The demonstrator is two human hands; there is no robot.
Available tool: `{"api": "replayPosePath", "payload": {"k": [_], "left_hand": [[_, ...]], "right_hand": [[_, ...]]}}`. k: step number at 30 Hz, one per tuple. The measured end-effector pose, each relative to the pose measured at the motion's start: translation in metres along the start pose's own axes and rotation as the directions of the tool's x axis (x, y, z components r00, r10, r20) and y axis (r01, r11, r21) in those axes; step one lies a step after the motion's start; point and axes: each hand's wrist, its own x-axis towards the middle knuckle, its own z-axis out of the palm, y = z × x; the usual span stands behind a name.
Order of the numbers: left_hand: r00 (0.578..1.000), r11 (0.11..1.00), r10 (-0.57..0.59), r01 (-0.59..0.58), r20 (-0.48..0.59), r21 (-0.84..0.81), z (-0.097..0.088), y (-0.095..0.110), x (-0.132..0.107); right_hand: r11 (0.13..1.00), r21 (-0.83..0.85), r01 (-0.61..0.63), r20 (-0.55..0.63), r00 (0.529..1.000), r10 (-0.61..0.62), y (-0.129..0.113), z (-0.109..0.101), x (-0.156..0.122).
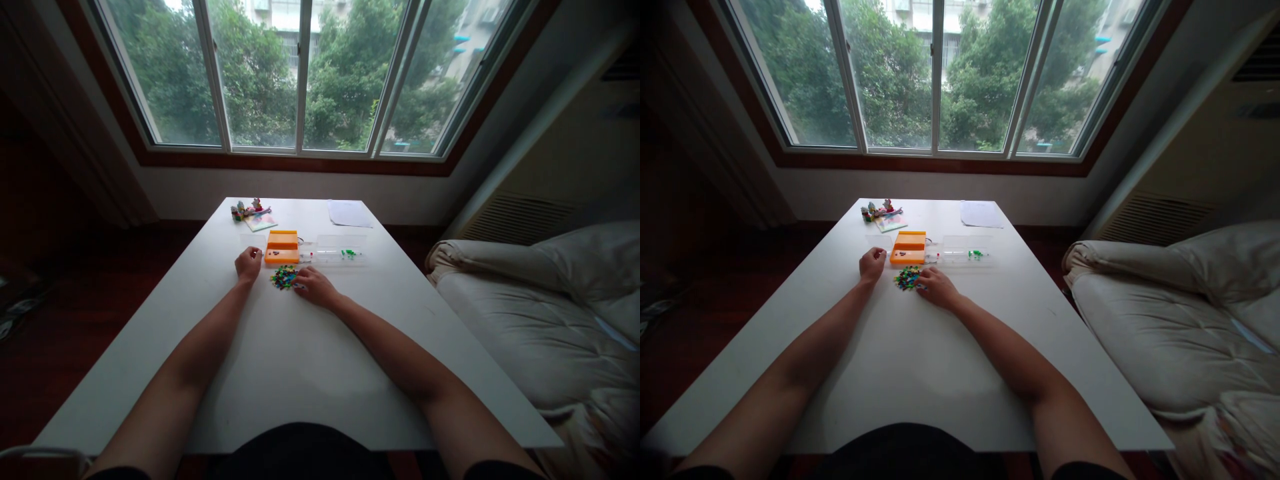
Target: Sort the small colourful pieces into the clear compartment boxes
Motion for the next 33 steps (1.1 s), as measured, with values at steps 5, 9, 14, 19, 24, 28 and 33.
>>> {"api": "replayPosePath", "payload": {"k": [5, 9, 14, 19, 24, 28, 33], "left_hand": [[1.000, 1.000, 0.017, -0.017, 0.025, 0.000, -0.001, 0.005, -0.004], [0.998, 0.999, 0.038, -0.038, 0.044, 0.006, -0.001, 0.011, -0.008], [0.997, 0.998, 0.056, -0.057, 0.050, 0.015, 0.000, 0.014, -0.011], [0.997, 0.998, 0.063, -0.064, 0.045, 0.013, 0.000, 0.013, -0.011], [0.997, 0.998, 0.057, -0.058, 0.058, 0.014, -0.001, 0.014, -0.012], [0.996, 0.998, 0.054, -0.056, 0.070, 0.015, -0.002, 0.014, -0.012], [0.995, 0.998, 0.064, -0.064, 0.074, 0.010, -0.001, 0.013, -0.011]], "right_hand": [[1.000, 0.013, -0.001, -0.004, 1.000, 0.001, -0.001, 0.002, 0.001], [1.000, 0.020, 0.023, -0.012, 1.000, -0.022, -0.004, 0.005, 0.001], [0.998, 0.012, 0.054, -0.042, 0.998, -0.054, -0.010, 0.007, 0.003], [0.990, 0.022, 0.138, -0.020, 0.990, -0.137, -0.016, 0.005, 0.005], [0.994, 0.025, 0.102, -0.011, 0.995, -0.102, -0.018, -0.003, 0.004], [0.996, 0.042, 0.074, 0.005, 0.997, -0.074, -0.017, -0.008, 0.004], [0.997, 0.048, 0.062, 0.013, 0.998, -0.063, -0.014, -0.006, 0.004]]}}
